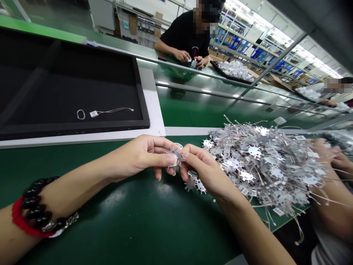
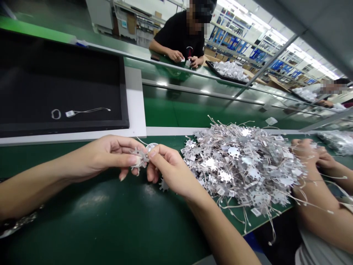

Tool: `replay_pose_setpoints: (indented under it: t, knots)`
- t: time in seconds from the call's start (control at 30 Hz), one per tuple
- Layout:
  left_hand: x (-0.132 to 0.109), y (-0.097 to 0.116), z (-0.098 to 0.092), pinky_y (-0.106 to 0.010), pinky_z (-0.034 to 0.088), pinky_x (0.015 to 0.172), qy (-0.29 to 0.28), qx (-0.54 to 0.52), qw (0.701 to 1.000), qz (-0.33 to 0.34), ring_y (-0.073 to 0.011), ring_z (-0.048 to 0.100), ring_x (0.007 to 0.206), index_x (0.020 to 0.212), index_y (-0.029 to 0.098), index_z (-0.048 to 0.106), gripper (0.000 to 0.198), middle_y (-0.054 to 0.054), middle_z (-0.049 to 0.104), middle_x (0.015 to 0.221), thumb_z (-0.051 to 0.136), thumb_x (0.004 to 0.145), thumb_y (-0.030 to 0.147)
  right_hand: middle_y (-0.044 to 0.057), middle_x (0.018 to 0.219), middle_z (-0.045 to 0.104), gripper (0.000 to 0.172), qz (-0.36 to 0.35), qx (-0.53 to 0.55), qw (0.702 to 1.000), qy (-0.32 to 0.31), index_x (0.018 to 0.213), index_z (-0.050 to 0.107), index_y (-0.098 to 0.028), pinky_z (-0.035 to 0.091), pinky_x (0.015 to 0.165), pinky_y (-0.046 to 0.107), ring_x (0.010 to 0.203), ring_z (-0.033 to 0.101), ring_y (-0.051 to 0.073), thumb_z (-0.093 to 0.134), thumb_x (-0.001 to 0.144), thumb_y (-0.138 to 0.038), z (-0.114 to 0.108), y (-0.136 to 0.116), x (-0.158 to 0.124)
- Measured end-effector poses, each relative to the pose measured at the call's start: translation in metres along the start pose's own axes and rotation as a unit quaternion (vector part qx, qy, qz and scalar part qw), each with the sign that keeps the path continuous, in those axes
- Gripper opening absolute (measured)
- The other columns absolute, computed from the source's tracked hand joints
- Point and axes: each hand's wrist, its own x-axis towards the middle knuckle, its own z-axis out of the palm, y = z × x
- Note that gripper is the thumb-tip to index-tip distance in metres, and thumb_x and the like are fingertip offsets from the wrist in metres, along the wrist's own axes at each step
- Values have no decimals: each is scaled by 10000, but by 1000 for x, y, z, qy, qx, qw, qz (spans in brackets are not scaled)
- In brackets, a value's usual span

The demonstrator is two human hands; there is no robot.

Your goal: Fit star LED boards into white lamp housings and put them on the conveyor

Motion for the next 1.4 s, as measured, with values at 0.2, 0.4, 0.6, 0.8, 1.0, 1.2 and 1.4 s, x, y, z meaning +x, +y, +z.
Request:
replay_pose_setpoints:
  t: [0.2,0.4,0.6,0.8,1.0,1.2,1.4]
  knots:
    - [0,4,0,-110,548,506,21,26,999,-3,-106,701,697,1079,141,783,185,-23,776,769,767,896,163,-38,604,669,335,-9,-15,1000,-18,792,610,-201,481,539,194,531,586,78,639,979,-478,-7,-5,-2]
    - [-1,9,2,-146,543,486,50,78,996,13,-133,707,673,1132,110,745,281,-42,766,767,774,883,236,-7,801,732,213,-63,-80,995,-18,965,732,-212,528,661,221,696,651,96,675,975,-417,-16,-6,-7]
    - [-3,9,3,-147,549,516,58,117,991,5,-130,722,670,1124,130,756,287,-39,779,761,765,901,311,11,914,766,196,-145,-185,971,38,981,740,-224,559,750,290,799,683,152,834,824,-297,-9,-7,-9]
    - [-2,10,6,-125,546,481,67,93,993,13,-115,731,618,1041,128,756,189,-5,778,696,748,915,269,16,891,801,114,-181,-215,957,76,928,763,-217,581,730,290,751,699,151,810,831,-251,-3,-8,-6]
    - [-2,7,6,-140,574,495,65,72,995,8,-147,771,665,1052,139,744,196,-25,804,735,769,911,273,8,861,799,137,-144,-174,973,55,933,784,-232,571,714,287,745,705,152,822,850,-335,-13,-2,-6]
    - [-3,9,6,-120,562,473,41,17,999,16,-135,767,604,983,144,733,83,1,787,676,751,918,192,36,974,822,180,-142,-138,980,3,1032,801,-249,613,791,333,865,766,191,779,900,-369,-19,-1,-8]
    - [-2,11,8,-119,555,472,55,26,998,18,-121,748,574,979,130,733,78,4,776,648,741,916,174,6,849,825,67,-218,-233,946,61,941,803,-250,611,707,302,745,759,175,782,878,-260,-11,-5,-8]
